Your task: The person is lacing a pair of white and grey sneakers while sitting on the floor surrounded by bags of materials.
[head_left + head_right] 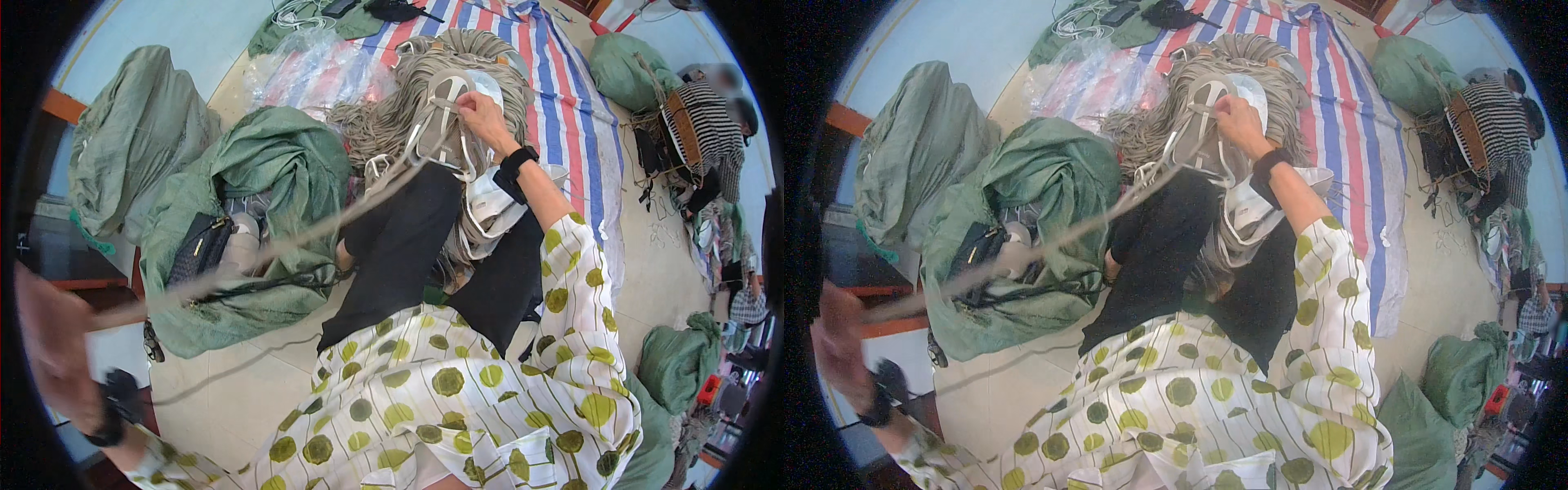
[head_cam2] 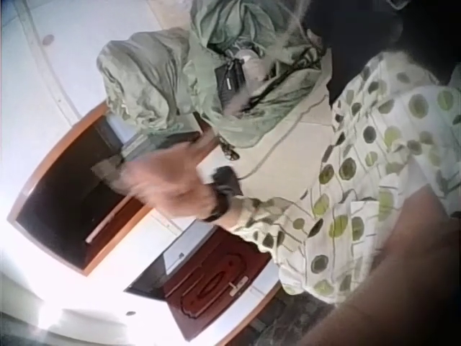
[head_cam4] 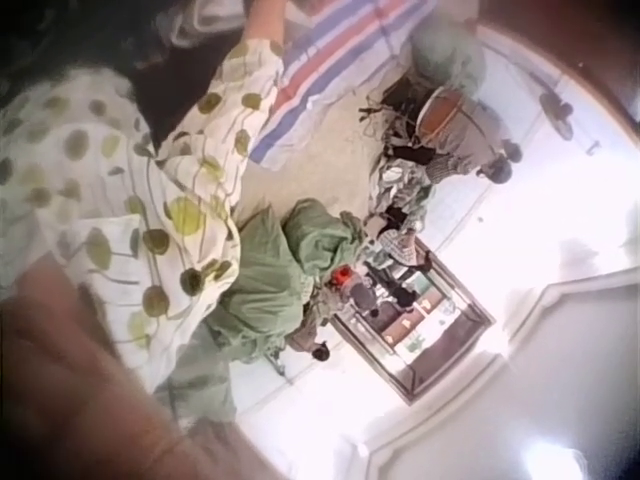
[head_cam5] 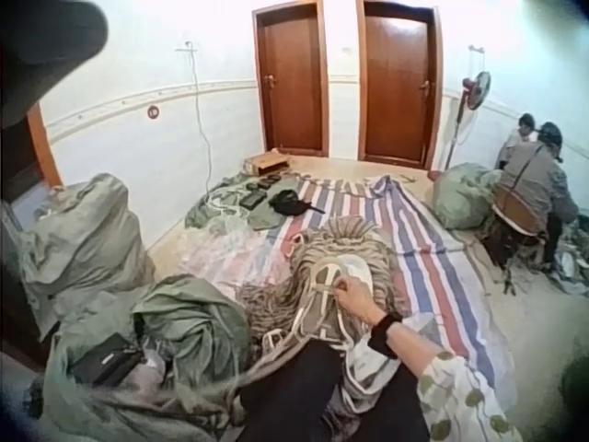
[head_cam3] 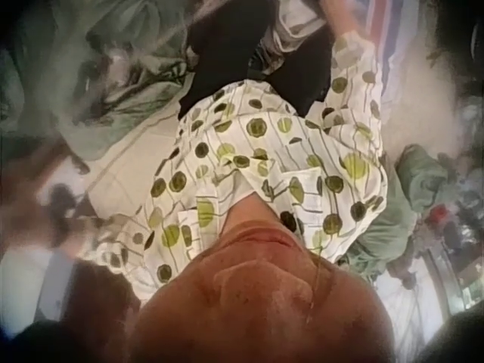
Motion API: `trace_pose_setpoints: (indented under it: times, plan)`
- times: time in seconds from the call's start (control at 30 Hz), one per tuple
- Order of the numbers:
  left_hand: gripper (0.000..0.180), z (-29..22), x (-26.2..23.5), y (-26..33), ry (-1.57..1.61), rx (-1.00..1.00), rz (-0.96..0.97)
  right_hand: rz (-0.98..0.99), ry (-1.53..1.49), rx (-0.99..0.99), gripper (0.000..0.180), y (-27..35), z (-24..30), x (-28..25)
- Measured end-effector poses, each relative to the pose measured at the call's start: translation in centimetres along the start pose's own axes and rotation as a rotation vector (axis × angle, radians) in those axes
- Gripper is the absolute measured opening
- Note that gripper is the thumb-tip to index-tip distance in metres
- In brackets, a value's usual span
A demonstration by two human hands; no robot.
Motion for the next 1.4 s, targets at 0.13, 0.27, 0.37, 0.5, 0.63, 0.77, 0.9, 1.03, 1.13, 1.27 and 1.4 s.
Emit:
trace_pose_setpoints:
  times: [0.13,0.27,0.37,0.5,0.63,0.77,0.9,1.03,1.13,1.27,1.4]
  plan:
    - [0.036,1.7,2.3,-2.3,0.010,-0.039,0.076,0.162,0.093,0.085,0.019,0.6,0.1,-2.0]
    - [0.035,1.2,2.6,-3.2,0.014,-0.034,0.135,0.375,0.468,-0.001,0.019,2.7,1.2,-0.7]
    - [0.034,0.9,3.4,-3.9,0.028,-0.027,0.194,0.154,0.183,-0.347,0.019,2.2,1.7,-1.1]
    - [0.034,0.3,4.5,-4.8,0.036,-0.014,0.270,0.065,0.268,-0.015,0.022,1.1,-0.2,-1.9]
    - [0.033,-0.3,6.5,-6.2,0.057,0.015,0.349,-0.083,0.228,-0.003,0.018,0.5,-1.2,-1.6]
    - [0.032,0.2,8.3,-8.0,0.055,0.007,0.435,-0.038,0.497,-0.202,0.015,0.4,-0.2,0.1]
    - [0.031,1.4,10.3,-9.5,0.058,-0.020,0.540,-0.041,0.654,-0.331,0.015,0.5,-0.5,0.6]
    - [0.030,2.9,11.5,-10.7,0.063,-0.053,0.630,-0.082,0.504,0.005,0.014,0.1,-1.1,-0.7]
    - [0.030,3.5,12.0,-11.2,0.074,-0.067,0.696,-0.087,0.376,-0.230,0.015,0.6,-0.3,-1.1]
    - [0.029,3.0,12.2,-12.1,0.086,-0.050,0.774,-0.029,0.519,-0.365,0.014,0.1,0.0,-0.4]
    - [0.028,2.3,12.1,-13.0,0.095,-0.032,0.847,0.026,0.750,-0.396,0.010,-0.2,-0.7,0.8]
Point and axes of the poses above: each hand's wrist, its own y-axis away from the middle knuckle, its own x-axis out of the palm, z = x × y, the point moved 3 cm from there along -y, towards the middle knuckle, and after that the axes turned 4 degrees about -y, right-handed, at the moved point
